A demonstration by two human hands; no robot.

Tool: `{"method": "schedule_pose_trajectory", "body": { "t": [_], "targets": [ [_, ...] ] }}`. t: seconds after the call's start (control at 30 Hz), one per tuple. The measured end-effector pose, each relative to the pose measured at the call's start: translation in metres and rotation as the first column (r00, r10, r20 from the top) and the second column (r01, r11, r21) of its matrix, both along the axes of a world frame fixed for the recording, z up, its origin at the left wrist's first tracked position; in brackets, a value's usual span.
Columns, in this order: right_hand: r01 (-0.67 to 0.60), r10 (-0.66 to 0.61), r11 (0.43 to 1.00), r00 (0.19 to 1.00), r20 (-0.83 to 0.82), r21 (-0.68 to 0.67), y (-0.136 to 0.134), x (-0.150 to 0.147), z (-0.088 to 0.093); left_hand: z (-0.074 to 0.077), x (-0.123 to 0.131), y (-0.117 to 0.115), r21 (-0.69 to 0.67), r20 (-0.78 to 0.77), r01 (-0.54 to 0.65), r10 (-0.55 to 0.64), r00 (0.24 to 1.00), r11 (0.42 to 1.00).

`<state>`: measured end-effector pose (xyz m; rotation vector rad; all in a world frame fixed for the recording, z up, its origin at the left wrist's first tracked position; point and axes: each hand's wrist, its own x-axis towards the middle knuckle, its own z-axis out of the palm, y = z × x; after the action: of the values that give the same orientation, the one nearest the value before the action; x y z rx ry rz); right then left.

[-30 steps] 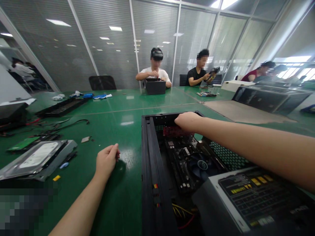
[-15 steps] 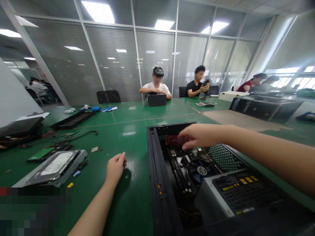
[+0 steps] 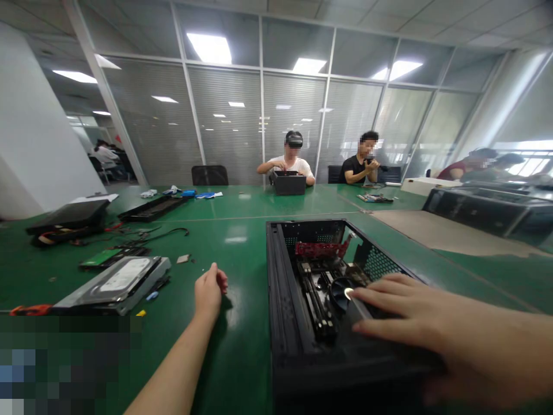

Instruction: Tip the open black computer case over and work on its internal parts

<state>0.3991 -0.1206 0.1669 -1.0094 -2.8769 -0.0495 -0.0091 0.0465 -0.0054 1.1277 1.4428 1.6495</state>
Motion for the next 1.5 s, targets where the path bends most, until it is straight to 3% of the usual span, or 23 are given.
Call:
{"method": "schedule_pose_trajectory", "body": {
  "t": [0.1,0.2,0.27,0.33,0.4,0.47,0.53,0.63,0.77,0.93,1.07,1.2,1.5],
  "targets": [
    [-0.113,0.116,0.993,0.987,0.114,-0.033,0.072,-0.027,0.012,0.002,-0.001,-0.001,0.008,0.071,-0.007,0.006,0.997,1.0],
    [-0.119,0.108,0.989,0.987,0.118,0.086,0.164,-0.069,0.005,0.003,-0.002,-0.003,-0.01,0.094,0.042,-0.041,0.995,0.999],
    [-0.003,-0.014,0.964,0.998,0.062,0.267,0.224,-0.107,-0.008,0.003,-0.002,-0.004,-0.013,0.093,0.08,-0.078,0.993,0.997],
    [0.206,-0.196,0.876,0.978,-0.067,0.436,0.272,-0.151,-0.025,0.0,-0.002,-0.004,-0.01,0.075,0.091,-0.09,0.993,0.996],
    [0.381,-0.32,0.793,0.924,-0.207,0.475,0.303,-0.193,-0.043,-0.002,-0.002,-0.003,-0.013,0.055,0.086,-0.085,0.995,0.996],
    [0.423,-0.344,0.792,0.905,-0.251,0.439,0.317,-0.225,-0.061,-0.005,-0.002,-0.001,-0.025,0.028,0.093,-0.092,0.995,0.995],
    [0.353,-0.289,0.85,0.933,-0.213,0.392,0.319,-0.243,-0.079,-0.006,0.0,-0.001,-0.039,-0.017,0.106,-0.106,0.994,0.994],
    [0.28,-0.23,0.909,0.955,-0.188,0.31,0.305,-0.242,-0.105,-0.006,0.002,0.0,-0.045,-0.086,0.125,-0.128,0.988,0.991],
    [0.287,-0.23,0.934,0.938,-0.259,0.212,0.258,-0.211,-0.142,-0.003,0.004,-0.002,-0.051,-0.114,0.129,-0.134,0.984,0.99],
    [0.255,-0.239,0.966,0.83,-0.504,-0.037,0.176,-0.149,-0.178,0.001,0.004,-0.005,-0.054,-0.153,0.137,-0.144,0.978,0.989],
    [0.248,-0.316,0.948,0.772,-0.552,-0.197,0.121,-0.104,-0.183,0.004,0.006,-0.006,-0.058,-0.183,0.152,-0.16,0.97,0.987],
    [0.23,-0.354,0.933,0.727,-0.589,-0.277,0.093,-0.084,-0.177,0.008,0.009,-0.011,-0.054,-0.231,0.165,-0.174,0.957,0.985],
    [0.349,-0.312,0.932,0.623,-0.718,-0.103,0.125,-0.066,-0.166,0.012,0.011,-0.016,-0.05,-0.316,0.176,-0.183,0.931,0.983]
  ]
}}
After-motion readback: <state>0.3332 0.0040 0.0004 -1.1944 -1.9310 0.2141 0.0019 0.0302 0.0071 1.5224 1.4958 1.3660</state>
